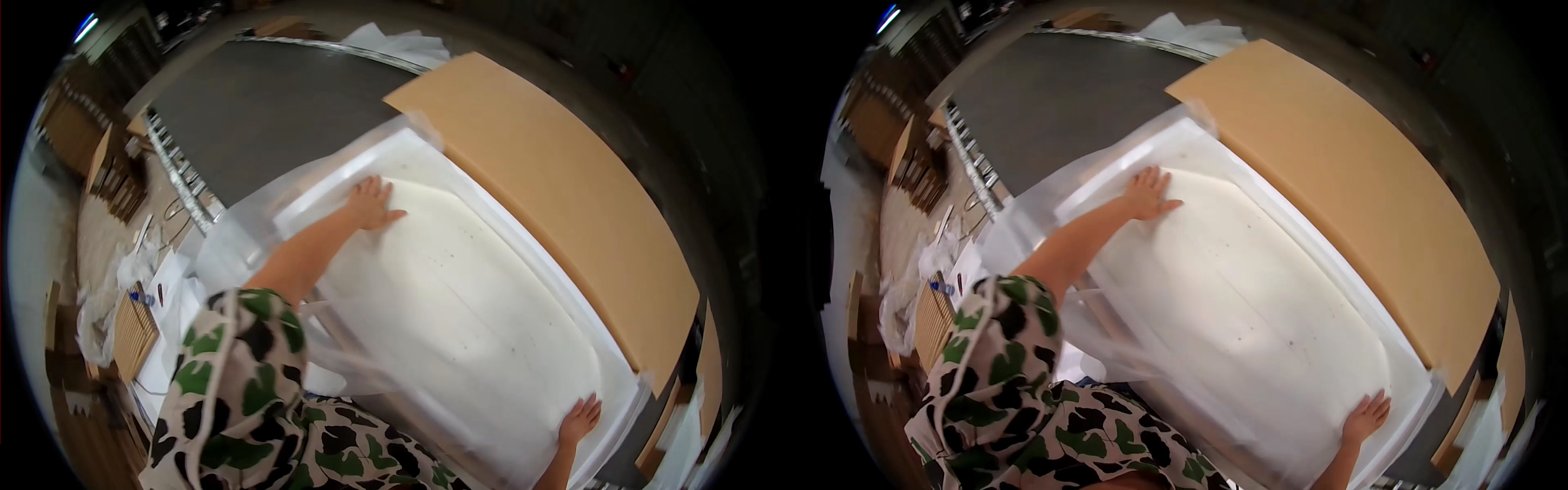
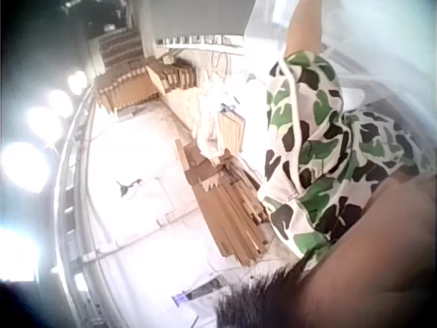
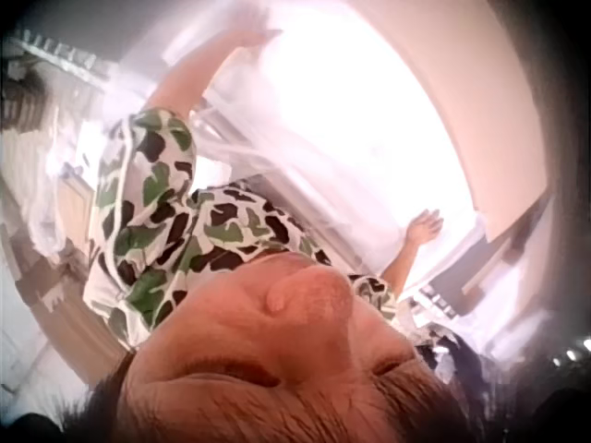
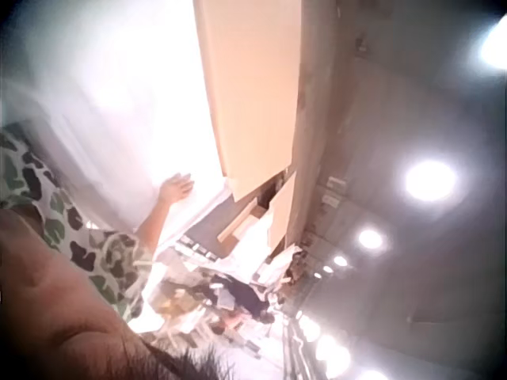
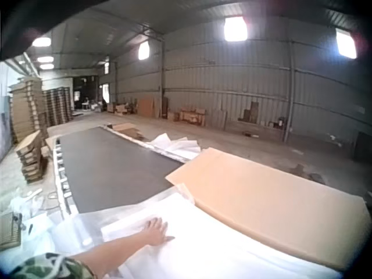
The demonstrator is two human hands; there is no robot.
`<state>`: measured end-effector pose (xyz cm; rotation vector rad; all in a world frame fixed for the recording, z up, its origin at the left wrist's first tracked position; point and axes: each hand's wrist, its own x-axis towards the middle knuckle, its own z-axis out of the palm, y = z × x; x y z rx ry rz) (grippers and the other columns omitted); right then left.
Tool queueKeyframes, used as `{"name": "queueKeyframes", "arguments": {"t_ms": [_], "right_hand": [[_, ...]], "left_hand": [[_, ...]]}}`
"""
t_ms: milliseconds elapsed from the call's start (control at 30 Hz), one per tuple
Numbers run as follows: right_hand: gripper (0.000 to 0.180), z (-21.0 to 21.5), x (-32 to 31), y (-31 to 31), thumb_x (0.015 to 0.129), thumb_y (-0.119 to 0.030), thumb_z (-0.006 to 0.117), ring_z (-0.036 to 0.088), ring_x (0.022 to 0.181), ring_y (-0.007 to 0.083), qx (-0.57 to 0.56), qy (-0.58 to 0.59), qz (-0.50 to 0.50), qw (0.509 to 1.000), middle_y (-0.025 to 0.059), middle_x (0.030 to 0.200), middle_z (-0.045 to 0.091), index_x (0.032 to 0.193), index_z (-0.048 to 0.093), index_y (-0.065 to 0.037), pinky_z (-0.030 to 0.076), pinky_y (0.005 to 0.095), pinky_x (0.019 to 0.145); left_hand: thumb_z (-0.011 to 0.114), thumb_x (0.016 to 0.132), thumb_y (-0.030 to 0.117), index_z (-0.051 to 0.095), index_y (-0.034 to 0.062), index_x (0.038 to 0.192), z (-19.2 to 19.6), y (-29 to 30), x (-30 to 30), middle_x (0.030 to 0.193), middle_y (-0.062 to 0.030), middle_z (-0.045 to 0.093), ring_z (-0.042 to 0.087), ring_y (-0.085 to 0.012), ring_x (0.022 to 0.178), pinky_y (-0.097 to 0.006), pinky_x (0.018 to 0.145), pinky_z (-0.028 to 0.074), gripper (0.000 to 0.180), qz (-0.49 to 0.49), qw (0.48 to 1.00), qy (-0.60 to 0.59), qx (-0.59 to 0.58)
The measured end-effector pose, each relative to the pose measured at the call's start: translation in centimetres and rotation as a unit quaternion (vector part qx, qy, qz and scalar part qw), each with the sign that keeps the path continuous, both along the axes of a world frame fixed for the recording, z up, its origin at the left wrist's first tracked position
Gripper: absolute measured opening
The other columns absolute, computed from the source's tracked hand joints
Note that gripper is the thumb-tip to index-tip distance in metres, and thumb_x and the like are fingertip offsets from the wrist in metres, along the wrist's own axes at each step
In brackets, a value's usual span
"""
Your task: The person places white furniture panels and protective foam blocks into a long cardboard box on a conveyor, covers them with foam sheeting, and prepares more boxes for packing.
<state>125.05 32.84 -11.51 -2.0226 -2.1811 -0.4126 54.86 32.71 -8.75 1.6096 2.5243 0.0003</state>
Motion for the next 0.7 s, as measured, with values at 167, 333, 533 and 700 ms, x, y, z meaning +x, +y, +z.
{"name": "queueKeyframes", "arguments": {"t_ms": [167,333,533,700], "right_hand": [[0.044,0.8,3.7,2.1,0.093,-0.024,0.042,0.043,0.116,0.0363,-0.088,-0.107,0.079,0.987,0.0193,0.132,0.041,0.131,0.037,-0.002,0.037,0.0433,0.092],[0.035,11.9,-4.3,-1.5,0.091,-0.026,0.05,0.054,0.1,0.037,-0.083,0.104,0.143,0.981,0.0236,0.108,0.057,0.108,0.057,0.004,0.044,0.0389,0.087],[0.037,21.1,-23.7,-11.8,0.091,-0.023,0.051,0.055,0.097,0.0312,-0.031,0.264,0.225,0.937,0.0206,0.109,0.057,0.117,0.051,0.004,0.045,0.0367,0.085],[0.038,21.7,-37.0,-21.7,0.091,-0.02,0.051,0.057,0.092,0.0281,-0.004,0.399,0.304,0.865,0.0203,0.11,0.056,0.12,0.048,0.005,0.048,0.035,0.076]], "left_hand": [[0.043,0.08,0.063,0.064,0.0031,0.087,3.7,0.9,0.9,0.088,-0.0189,0.063,0.059,-0.0352,0.087,-0.046,0.072,0.046,0.063,-0.126,0.99,-0.028,0.052],[0.051,0.082,0.055,0.052,0.0031,0.119,14.5,-7.7,5.1,0.105,-0.0208,0.059,0.053,-0.0358,0.102,-0.039,0.087,0.042,0.064,-0.267,0.927,-0.253,0.073],[0.06,0.083,0.039,0.059,0.004,0.109,19.0,-30.5,0.6,0.106,-0.0135,0.061,0.055,-0.0296,0.093,-0.036,0.082,0.043,0.043,-0.225,0.87,-0.305,0.315],[0.058,0.087,0.023,0.059,0.0012,0.109,4.5,-56.2,-8.3,0.103,-0.0069,0.063,0.056,-0.0133,0.095,-0.027,0.082,0.044,0.031,0.302,0.739,-0.307,0.518]]}}
